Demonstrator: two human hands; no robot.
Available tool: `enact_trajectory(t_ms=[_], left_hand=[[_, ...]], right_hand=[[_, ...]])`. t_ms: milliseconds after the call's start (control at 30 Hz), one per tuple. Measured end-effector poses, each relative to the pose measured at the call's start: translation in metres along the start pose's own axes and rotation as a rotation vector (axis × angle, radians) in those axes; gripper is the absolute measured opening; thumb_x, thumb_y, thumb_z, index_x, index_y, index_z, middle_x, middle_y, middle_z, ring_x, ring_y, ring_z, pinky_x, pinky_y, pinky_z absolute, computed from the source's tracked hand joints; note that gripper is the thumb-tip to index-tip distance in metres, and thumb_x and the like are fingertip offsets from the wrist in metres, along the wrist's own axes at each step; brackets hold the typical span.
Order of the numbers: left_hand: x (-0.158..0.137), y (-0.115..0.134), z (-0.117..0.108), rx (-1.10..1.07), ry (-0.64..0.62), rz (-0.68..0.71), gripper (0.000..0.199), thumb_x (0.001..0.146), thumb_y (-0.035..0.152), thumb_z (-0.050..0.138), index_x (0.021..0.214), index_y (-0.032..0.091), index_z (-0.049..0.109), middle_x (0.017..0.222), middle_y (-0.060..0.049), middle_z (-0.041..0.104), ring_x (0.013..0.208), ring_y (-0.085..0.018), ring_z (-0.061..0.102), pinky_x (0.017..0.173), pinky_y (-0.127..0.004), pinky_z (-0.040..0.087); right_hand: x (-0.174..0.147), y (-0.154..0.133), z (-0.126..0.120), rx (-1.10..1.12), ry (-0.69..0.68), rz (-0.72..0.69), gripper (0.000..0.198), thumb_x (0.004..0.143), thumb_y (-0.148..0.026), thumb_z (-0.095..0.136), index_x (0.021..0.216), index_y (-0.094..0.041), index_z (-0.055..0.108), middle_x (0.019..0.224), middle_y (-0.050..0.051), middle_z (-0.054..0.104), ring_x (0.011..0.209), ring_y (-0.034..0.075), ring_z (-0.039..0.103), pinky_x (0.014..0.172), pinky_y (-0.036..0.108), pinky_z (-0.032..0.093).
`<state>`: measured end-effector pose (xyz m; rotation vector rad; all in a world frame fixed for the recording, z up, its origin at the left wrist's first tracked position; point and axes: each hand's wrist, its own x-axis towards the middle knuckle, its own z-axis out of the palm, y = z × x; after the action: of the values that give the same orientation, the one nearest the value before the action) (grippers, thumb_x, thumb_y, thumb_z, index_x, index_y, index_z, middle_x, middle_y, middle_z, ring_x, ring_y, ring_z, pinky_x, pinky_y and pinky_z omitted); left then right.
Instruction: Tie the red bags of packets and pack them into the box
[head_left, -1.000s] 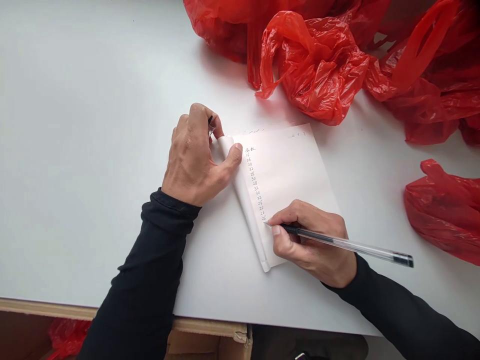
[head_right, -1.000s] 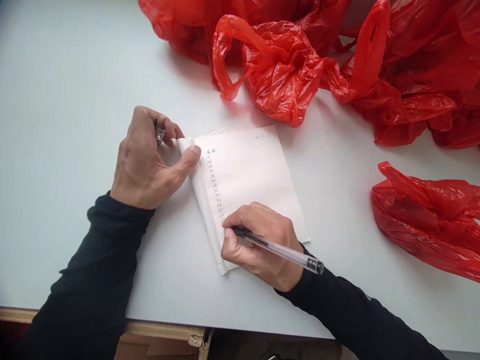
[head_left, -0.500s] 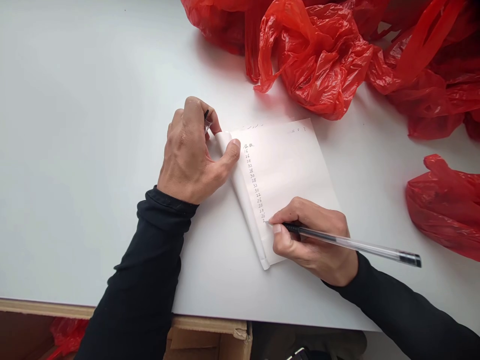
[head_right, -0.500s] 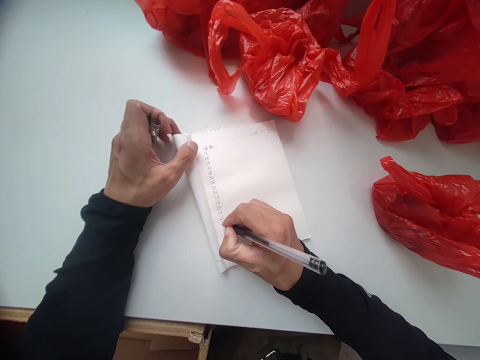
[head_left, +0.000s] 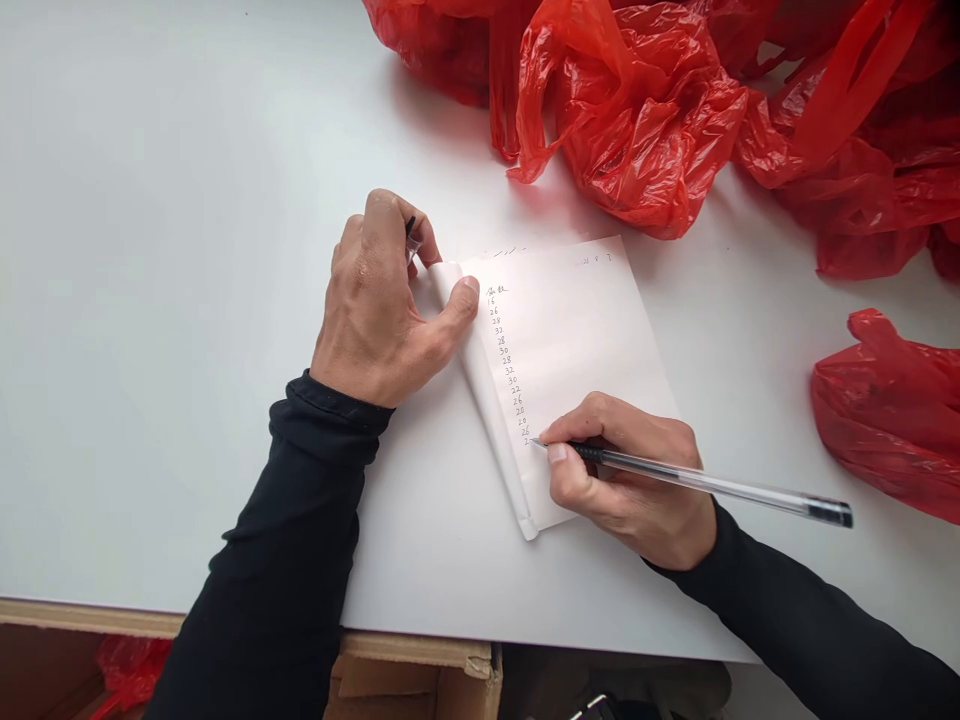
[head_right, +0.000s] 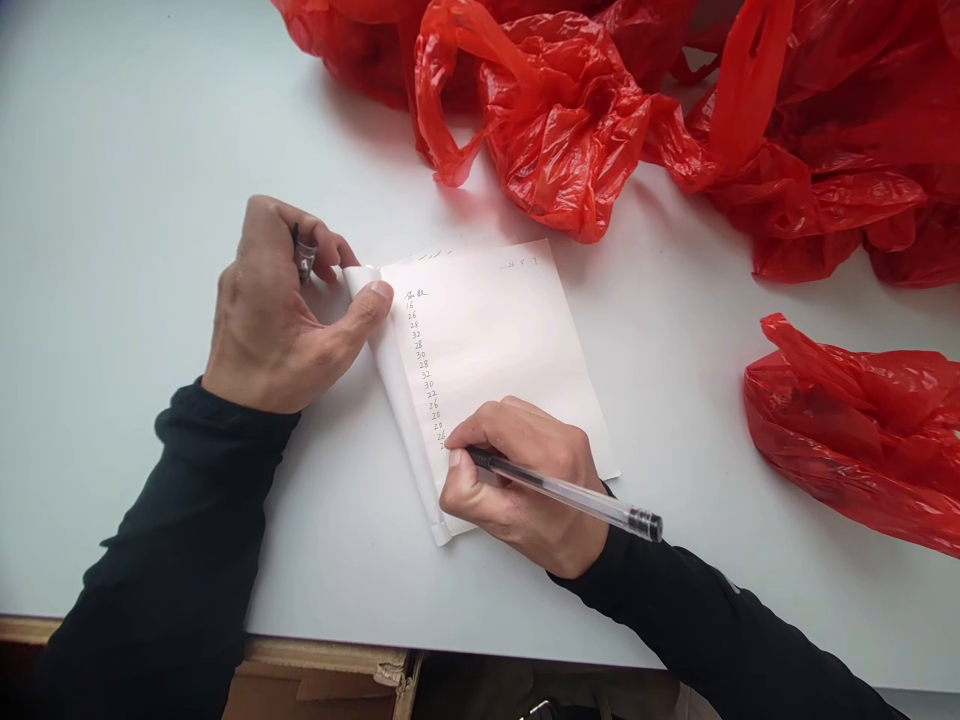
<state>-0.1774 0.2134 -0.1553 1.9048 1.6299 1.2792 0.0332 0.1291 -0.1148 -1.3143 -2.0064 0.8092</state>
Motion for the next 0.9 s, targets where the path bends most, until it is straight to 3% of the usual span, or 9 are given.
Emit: enact_trajectory(t_ms=[267,433,500,567,667,733,800,900], left_hand=[[0.002,-0.004,0.001,0.001,-0.016,-0.029,0.042,0.077,0.038,0.078,0.087,0.024,0.040,0.087,0.000,0.055,0.088,-0.022,0.059,0.088,-0.043,0.049],[0.005,-0.004,0.000,0.064,-0.053,-0.005,0.051,0.069,0.034,0.084,0.085,0.024,0.037,0.086,0.001,0.052,0.079,-0.016,0.052,0.080,-0.038,0.047],[0.004,-0.004,-0.001,0.041,-0.039,0.011,0.041,0.079,0.039,0.075,0.087,0.024,0.038,0.086,0.000,0.053,0.078,-0.017,0.052,0.079,-0.040,0.048],[0.002,-0.009,-0.002,-0.010,-0.016,0.018,0.025,0.095,0.044,0.052,0.088,0.023,0.040,0.089,-0.002,0.053,0.083,-0.019,0.054,0.081,-0.043,0.048],[0.002,-0.025,-0.001,-0.024,0.072,0.051,0.034,0.104,0.049,0.025,0.090,0.023,0.042,0.092,-0.003,0.049,0.087,-0.018,0.053,0.079,-0.042,0.047],[0.003,-0.032,-0.001,0.012,0.169,0.080,0.038,0.102,0.055,0.026,0.094,0.023,0.045,0.089,-0.002,0.046,0.076,-0.014,0.050,0.069,-0.038,0.047],[0.001,-0.025,-0.006,0.017,0.250,0.053,0.036,0.101,0.054,0.032,0.104,0.024,0.051,0.084,0.000,0.048,0.068,-0.013,0.049,0.067,-0.037,0.047],[-0.018,0.016,-0.017,-0.220,0.291,-0.081,0.034,0.097,0.046,0.051,0.124,0.025,0.050,0.081,0.000,0.060,0.074,-0.016,0.061,0.079,-0.038,0.051]], right_hand=[[0.000,0.002,0.000,-0.011,-0.004,-0.012,0.014,0.072,-0.006,0.058,0.076,-0.018,0.064,0.065,-0.005,0.057,0.056,0.007,0.050,0.054,0.021,0.040],[0.000,0.002,0.000,-0.013,0.007,-0.026,0.016,0.071,-0.005,0.057,0.075,-0.018,0.063,0.065,-0.005,0.058,0.056,0.008,0.050,0.054,0.021,0.041],[0.000,0.001,0.001,-0.024,0.019,-0.025,0.017,0.070,-0.004,0.056,0.074,-0.019,0.063,0.064,-0.006,0.057,0.056,0.008,0.050,0.053,0.021,0.041],[0.000,0.002,0.001,0.005,0.026,-0.006,0.017,0.069,-0.004,0.056,0.074,-0.019,0.063,0.064,-0.006,0.056,0.055,0.008,0.049,0.052,0.021,0.041],[-0.003,0.005,0.001,0.169,0.051,0.103,0.014,0.072,-0.008,0.058,0.075,-0.019,0.064,0.062,-0.005,0.058,0.050,0.008,0.050,0.048,0.022,0.042],[-0.006,0.008,-0.001,0.336,0.064,0.167,0.012,0.078,-0.013,0.057,0.082,-0.020,0.067,0.068,-0.003,0.063,0.055,0.012,0.057,0.049,0.024,0.046],[-0.009,0.008,-0.006,0.478,0.095,0.178,0.014,0.084,-0.018,0.056,0.092,-0.020,0.067,0.077,0.001,0.068,0.068,0.016,0.065,0.054,0.027,0.051],[-0.012,-0.001,-0.020,0.642,0.214,0.182,0.009,0.091,-0.024,0.059,0.098,-0.020,0.063,0.085,0.003,0.071,0.078,0.020,0.069,0.060,0.031,0.056]])
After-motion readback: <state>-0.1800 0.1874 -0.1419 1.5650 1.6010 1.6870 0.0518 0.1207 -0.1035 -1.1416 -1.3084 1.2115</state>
